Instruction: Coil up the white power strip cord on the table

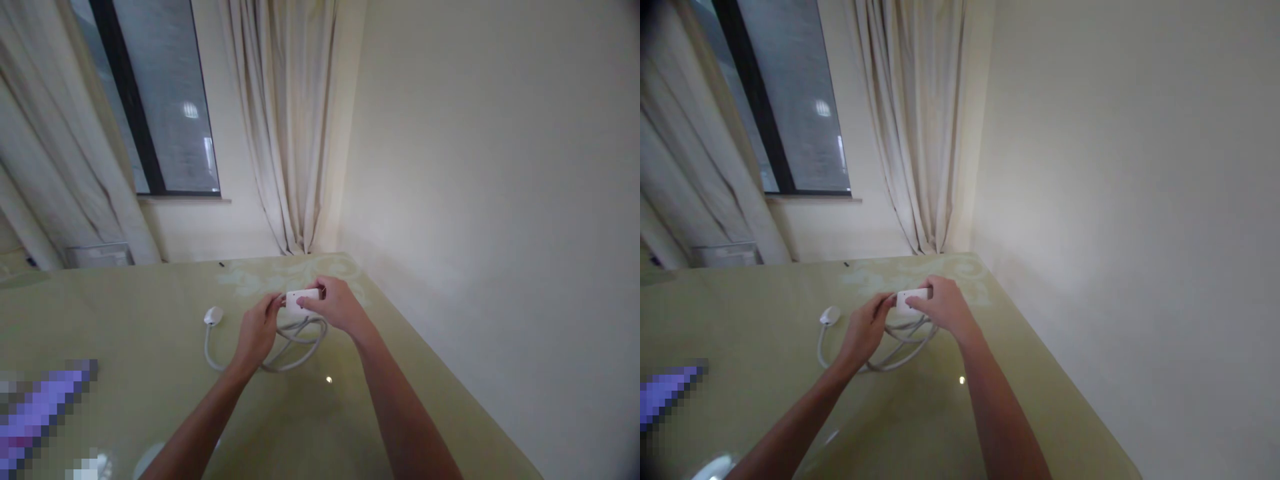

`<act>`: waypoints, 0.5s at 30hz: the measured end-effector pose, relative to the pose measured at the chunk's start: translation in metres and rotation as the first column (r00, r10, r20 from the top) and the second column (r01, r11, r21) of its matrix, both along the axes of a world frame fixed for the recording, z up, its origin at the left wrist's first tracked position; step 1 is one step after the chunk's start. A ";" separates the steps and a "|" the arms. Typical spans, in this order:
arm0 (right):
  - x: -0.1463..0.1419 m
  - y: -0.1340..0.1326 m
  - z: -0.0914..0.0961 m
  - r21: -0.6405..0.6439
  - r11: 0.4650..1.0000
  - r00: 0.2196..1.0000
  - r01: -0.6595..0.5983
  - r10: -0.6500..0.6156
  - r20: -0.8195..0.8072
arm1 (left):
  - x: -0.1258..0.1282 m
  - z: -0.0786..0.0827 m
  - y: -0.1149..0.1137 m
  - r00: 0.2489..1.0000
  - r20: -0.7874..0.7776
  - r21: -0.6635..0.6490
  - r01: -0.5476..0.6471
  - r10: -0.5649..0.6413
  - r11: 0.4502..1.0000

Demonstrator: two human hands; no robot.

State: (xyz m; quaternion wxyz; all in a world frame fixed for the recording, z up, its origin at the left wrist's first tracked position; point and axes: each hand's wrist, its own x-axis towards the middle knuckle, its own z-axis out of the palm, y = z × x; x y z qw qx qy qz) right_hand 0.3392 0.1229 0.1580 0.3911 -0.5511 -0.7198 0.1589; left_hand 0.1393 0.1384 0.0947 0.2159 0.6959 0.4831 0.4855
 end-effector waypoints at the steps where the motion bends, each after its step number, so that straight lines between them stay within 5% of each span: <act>1: -0.006 0.000 -0.003 -0.013 1.000 1.000 0.022 -0.021 0.021 | 0.001 0.001 -0.002 0.999 0.034 0.010 -0.014 0.013 1.000; 5: -0.031 0.010 -0.030 -0.051 0.988 0.989 0.148 -0.147 0.027 | 0.005 0.009 -0.009 0.995 0.095 0.049 0.005 -0.010 0.999; 10: -0.036 0.028 -0.053 -0.075 0.987 0.918 0.144 -0.161 -0.362 | -0.001 0.018 -0.006 0.942 0.012 0.078 0.333 -0.335 0.940; 13: -0.030 0.035 -0.055 -0.054 0.998 0.784 0.019 -0.049 -0.619 | -0.011 0.014 0.004 0.972 0.065 0.063 0.222 -0.226 0.973; 15: -0.028 0.039 -0.054 -0.043 0.998 0.705 -0.036 -0.005 -0.709 | -0.016 0.008 0.012 0.966 0.163 -0.069 0.214 -0.200 0.974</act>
